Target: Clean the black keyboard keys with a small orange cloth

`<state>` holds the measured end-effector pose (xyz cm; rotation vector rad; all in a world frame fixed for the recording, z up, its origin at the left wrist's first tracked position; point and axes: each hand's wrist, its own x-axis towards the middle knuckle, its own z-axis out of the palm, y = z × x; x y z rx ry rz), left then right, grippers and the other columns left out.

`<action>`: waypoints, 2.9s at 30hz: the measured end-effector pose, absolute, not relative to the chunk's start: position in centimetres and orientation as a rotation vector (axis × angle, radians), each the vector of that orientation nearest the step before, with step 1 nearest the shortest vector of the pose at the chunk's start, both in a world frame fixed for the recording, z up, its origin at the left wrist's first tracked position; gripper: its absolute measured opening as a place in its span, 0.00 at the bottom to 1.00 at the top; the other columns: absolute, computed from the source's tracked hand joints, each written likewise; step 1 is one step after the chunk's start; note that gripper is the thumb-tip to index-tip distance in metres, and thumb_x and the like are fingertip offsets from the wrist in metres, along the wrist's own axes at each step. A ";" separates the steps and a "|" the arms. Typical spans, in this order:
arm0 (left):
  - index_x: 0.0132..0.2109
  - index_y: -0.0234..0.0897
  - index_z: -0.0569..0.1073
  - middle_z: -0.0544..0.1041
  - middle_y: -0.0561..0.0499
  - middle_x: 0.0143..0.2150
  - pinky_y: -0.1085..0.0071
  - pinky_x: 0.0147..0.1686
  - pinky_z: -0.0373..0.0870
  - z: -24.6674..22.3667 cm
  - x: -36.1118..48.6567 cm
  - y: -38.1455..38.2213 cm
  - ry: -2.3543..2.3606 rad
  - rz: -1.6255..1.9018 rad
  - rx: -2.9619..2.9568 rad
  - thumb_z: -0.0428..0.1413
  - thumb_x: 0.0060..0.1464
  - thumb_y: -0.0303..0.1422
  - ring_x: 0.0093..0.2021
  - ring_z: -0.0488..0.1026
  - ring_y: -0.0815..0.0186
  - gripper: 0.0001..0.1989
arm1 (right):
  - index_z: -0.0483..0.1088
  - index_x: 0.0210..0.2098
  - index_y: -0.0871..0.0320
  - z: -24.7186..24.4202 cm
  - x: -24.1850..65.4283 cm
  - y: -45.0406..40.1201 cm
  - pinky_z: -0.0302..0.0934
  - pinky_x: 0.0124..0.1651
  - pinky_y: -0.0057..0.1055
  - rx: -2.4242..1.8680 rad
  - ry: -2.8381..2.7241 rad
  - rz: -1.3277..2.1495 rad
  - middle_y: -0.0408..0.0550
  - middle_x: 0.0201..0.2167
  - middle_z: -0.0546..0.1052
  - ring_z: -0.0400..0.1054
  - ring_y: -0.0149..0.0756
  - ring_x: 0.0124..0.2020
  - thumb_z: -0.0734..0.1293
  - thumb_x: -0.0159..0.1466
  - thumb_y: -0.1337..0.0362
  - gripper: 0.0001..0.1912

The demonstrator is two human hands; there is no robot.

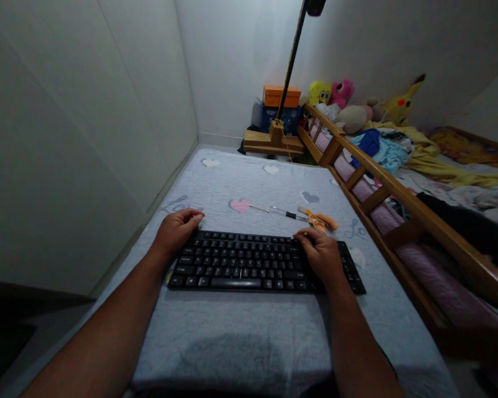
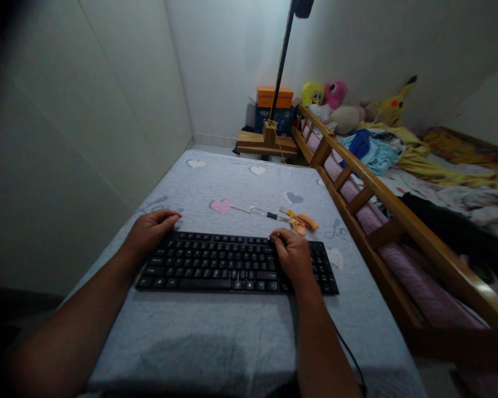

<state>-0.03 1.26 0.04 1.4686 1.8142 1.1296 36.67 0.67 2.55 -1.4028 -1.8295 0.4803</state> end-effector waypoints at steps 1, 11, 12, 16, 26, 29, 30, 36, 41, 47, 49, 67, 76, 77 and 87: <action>0.37 0.37 0.80 0.79 0.51 0.28 0.66 0.33 0.70 0.1 0.0 1.2 1.806 1.135 1.454 0.58 0.48 0.47 0.29 0.74 0.60 0.19 | 0.76 0.31 0.54 2.5 36.7 0.7 0.64 0.44 0.38 -1.403 -1.828 0.478 0.48 0.32 0.81 0.74 0.43 0.37 0.64 0.63 0.59 0.10; 0.36 0.38 0.80 0.81 0.50 0.32 0.65 0.39 0.73 0.1 0.1 1.3 1.812 1.130 1.486 0.57 0.48 0.47 0.35 0.77 0.58 0.18 | 0.76 0.31 0.53 2.5 37.5 0.8 0.63 0.43 0.37 -1.462 -1.792 0.442 0.46 0.31 0.80 0.73 0.43 0.36 0.65 0.62 0.58 0.10; 0.36 0.38 0.80 0.82 0.49 0.32 0.64 0.40 0.73 0.1 0.0 1.4 1.818 1.124 1.497 0.57 0.48 0.46 0.35 0.77 0.57 0.18 | 0.76 0.31 0.53 2.5 37.6 0.8 0.63 0.43 0.37 -1.476 -1.784 0.439 0.46 0.31 0.80 0.74 0.43 0.36 0.65 0.62 0.58 0.10; 0.37 0.38 0.81 0.82 0.49 0.34 0.62 0.42 0.72 -0.1 -0.1 1.4 1.832 1.108 1.513 0.57 0.49 0.46 0.36 0.77 0.56 0.18 | 0.75 0.29 0.54 2.8 37.8 0.7 0.63 0.42 0.38 -1.498 -1.756 0.446 0.47 0.30 0.80 0.74 0.44 0.35 0.65 0.61 0.57 0.10; 0.38 0.37 0.81 0.82 0.49 0.34 0.65 0.39 0.71 -0.2 -0.1 1.4 1.826 1.099 1.503 0.57 0.49 0.47 0.36 0.77 0.57 0.19 | 0.77 0.31 0.55 2.9 38.4 0.8 0.64 0.46 0.38 -1.480 -1.615 0.535 0.49 0.33 0.81 0.75 0.45 0.40 0.66 0.61 0.55 0.12; 0.38 0.36 0.81 0.82 0.49 0.34 0.66 0.38 0.71 -0.3 -0.2 1.4 1.834 1.091 1.501 0.56 0.49 0.48 0.35 0.77 0.58 0.20 | 0.78 0.34 0.56 2.7 39.2 1.2 0.64 0.51 0.41 -1.471 -1.516 0.538 0.52 0.40 0.82 0.74 0.47 0.45 0.68 0.61 0.53 0.14; 0.39 0.36 0.81 0.82 0.49 0.34 0.67 0.38 0.71 -0.3 -0.2 1.4 1.837 1.088 1.499 0.56 0.49 0.48 0.35 0.77 0.58 0.20 | 0.78 0.34 0.56 2.8 39.6 1.4 0.64 0.52 0.42 -1.470 -1.507 0.542 0.53 0.42 0.82 0.74 0.47 0.46 0.68 0.60 0.52 0.14; 0.38 0.36 0.81 0.81 0.50 0.32 0.66 0.38 0.71 -0.4 -0.3 1.4 1.839 1.074 1.511 0.56 0.50 0.48 0.32 0.76 0.59 0.21 | 0.79 0.31 0.55 4.3 41.6 2.1 0.64 0.52 0.44 -1.538 -1.700 0.573 0.51 0.41 0.83 0.76 0.49 0.44 0.68 0.58 0.54 0.12; 0.38 0.37 0.81 0.81 0.51 0.30 0.67 0.36 0.71 -0.4 -0.4 1.4 1.851 1.058 1.519 0.56 0.50 0.48 0.31 0.75 0.60 0.20 | 0.79 0.32 0.55 4.1 42.7 2.1 0.66 0.43 0.41 -1.590 -1.699 0.505 0.50 0.33 0.83 0.75 0.47 0.36 0.66 0.58 0.53 0.14; 0.39 0.37 0.81 0.82 0.50 0.34 0.67 0.36 0.72 -0.2 -0.3 1.3 1.888 1.045 1.509 0.56 0.49 0.48 0.33 0.76 0.59 0.20 | 0.77 0.32 0.55 2.8 42.9 1.5 0.64 0.47 0.40 -1.566 -1.697 0.510 0.49 0.35 0.82 0.75 0.46 0.39 0.65 0.61 0.54 0.13; 0.38 0.37 0.81 0.82 0.50 0.33 0.67 0.36 0.72 -0.1 -0.2 1.3 1.895 1.031 1.497 0.56 0.49 0.48 0.33 0.76 0.58 0.20 | 0.77 0.32 0.55 2.7 42.9 1.5 0.64 0.48 0.41 -1.553 -1.697 0.498 0.50 0.35 0.82 0.75 0.47 0.41 0.65 0.61 0.55 0.12; 0.37 0.39 0.81 0.83 0.50 0.35 0.64 0.40 0.73 0.2 -0.2 1.4 1.940 1.022 1.549 0.56 0.47 0.47 0.37 0.78 0.54 0.19 | 0.75 0.31 0.54 2.8 42.5 1.4 0.63 0.44 0.38 -1.577 -1.746 0.489 0.48 0.31 0.81 0.73 0.43 0.35 0.63 0.62 0.56 0.12; 0.37 0.39 0.81 0.83 0.49 0.36 0.64 0.42 0.74 0.3 -0.1 1.4 1.956 1.004 1.545 0.55 0.47 0.48 0.38 0.78 0.54 0.19 | 0.75 0.31 0.54 2.7 42.7 1.4 0.63 0.45 0.38 -1.592 -1.729 0.471 0.47 0.31 0.81 0.73 0.44 0.35 0.63 0.62 0.56 0.11; 0.37 0.40 0.81 0.83 0.49 0.35 0.64 0.41 0.74 0.3 -0.1 1.4 1.953 1.006 1.541 0.56 0.47 0.48 0.38 0.78 0.54 0.19 | 0.75 0.31 0.54 2.6 42.5 1.4 0.63 0.45 0.38 -1.572 -1.739 0.478 0.47 0.31 0.81 0.73 0.43 0.35 0.63 0.62 0.57 0.11; 0.37 0.41 0.81 0.83 0.50 0.35 0.65 0.39 0.73 0.2 -0.2 1.4 1.968 1.014 1.528 0.56 0.47 0.48 0.37 0.78 0.54 0.18 | 0.75 0.31 0.53 2.7 42.9 1.4 0.64 0.45 0.38 -1.565 -1.749 0.434 0.48 0.33 0.81 0.74 0.44 0.37 0.63 0.62 0.58 0.11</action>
